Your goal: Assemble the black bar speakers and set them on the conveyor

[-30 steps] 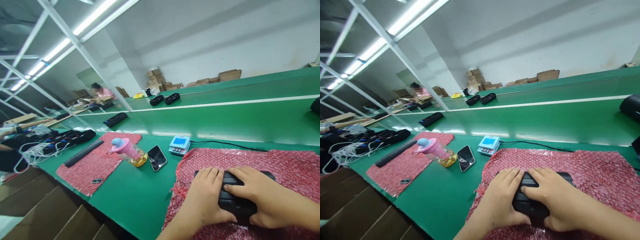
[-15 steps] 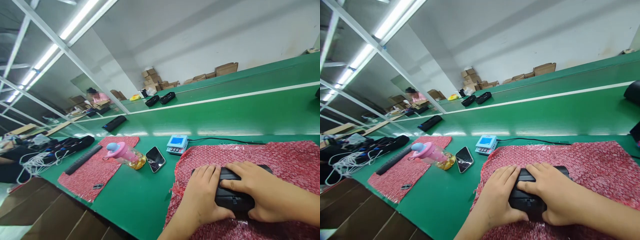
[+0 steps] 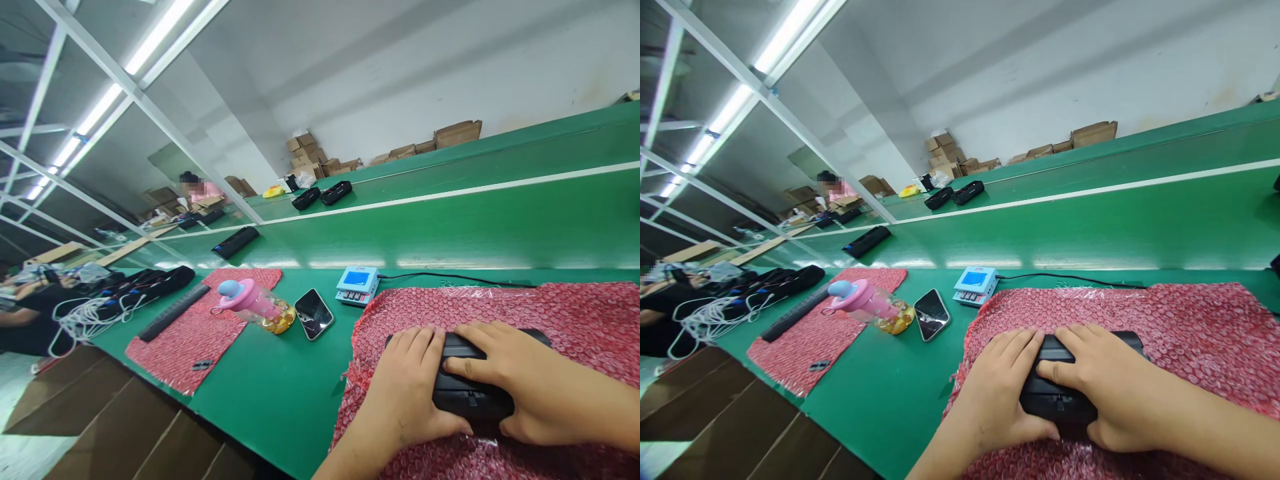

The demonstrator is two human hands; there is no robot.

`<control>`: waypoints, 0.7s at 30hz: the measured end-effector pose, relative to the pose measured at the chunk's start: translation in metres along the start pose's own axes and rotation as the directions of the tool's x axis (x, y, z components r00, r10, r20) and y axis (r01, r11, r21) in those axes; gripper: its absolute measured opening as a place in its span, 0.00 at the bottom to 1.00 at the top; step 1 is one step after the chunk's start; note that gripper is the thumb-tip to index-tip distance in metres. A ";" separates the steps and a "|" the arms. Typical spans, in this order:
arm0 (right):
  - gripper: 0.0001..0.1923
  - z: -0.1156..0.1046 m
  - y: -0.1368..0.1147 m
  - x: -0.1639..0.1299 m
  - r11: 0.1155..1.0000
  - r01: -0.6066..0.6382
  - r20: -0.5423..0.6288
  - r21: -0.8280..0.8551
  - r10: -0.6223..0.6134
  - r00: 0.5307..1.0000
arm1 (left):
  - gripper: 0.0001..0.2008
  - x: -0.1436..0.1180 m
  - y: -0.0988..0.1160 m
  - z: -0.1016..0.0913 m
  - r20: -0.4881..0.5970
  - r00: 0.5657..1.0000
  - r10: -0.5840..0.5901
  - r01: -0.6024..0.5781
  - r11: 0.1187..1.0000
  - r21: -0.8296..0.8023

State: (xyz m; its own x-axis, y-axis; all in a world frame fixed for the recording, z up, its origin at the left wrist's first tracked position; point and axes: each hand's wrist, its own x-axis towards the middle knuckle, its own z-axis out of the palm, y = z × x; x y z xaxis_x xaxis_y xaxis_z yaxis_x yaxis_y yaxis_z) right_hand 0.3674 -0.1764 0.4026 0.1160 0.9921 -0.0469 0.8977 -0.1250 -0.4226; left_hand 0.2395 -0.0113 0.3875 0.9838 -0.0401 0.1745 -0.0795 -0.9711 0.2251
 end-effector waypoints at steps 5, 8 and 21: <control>0.41 0.000 0.000 0.001 1.000 -0.007 0.011 0.003 0.007 1.000 | 0.54 -0.001 -0.001 0.001 -0.013 1.000 0.014 -0.014 1.000 0.006; 0.41 -0.001 0.000 0.001 1.000 -0.010 0.018 0.010 0.010 1.000 | 0.53 -0.001 0.000 0.001 -0.014 1.000 0.011 -0.010 1.000 0.004; 0.35 -0.018 0.006 0.004 0.955 0.169 -0.012 -0.245 -0.177 0.984 | 0.43 0.000 -0.044 0.015 -0.190 0.913 0.360 -0.312 0.919 0.241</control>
State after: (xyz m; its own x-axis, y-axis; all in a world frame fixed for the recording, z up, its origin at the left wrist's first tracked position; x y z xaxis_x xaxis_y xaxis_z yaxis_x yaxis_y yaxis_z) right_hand 0.3809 -0.1737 0.4163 -0.0398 0.9984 0.0399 0.9808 0.0467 -0.1894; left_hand 0.2452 0.0277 0.3634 0.8396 -0.3414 0.4225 -0.3415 -0.9366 -0.0782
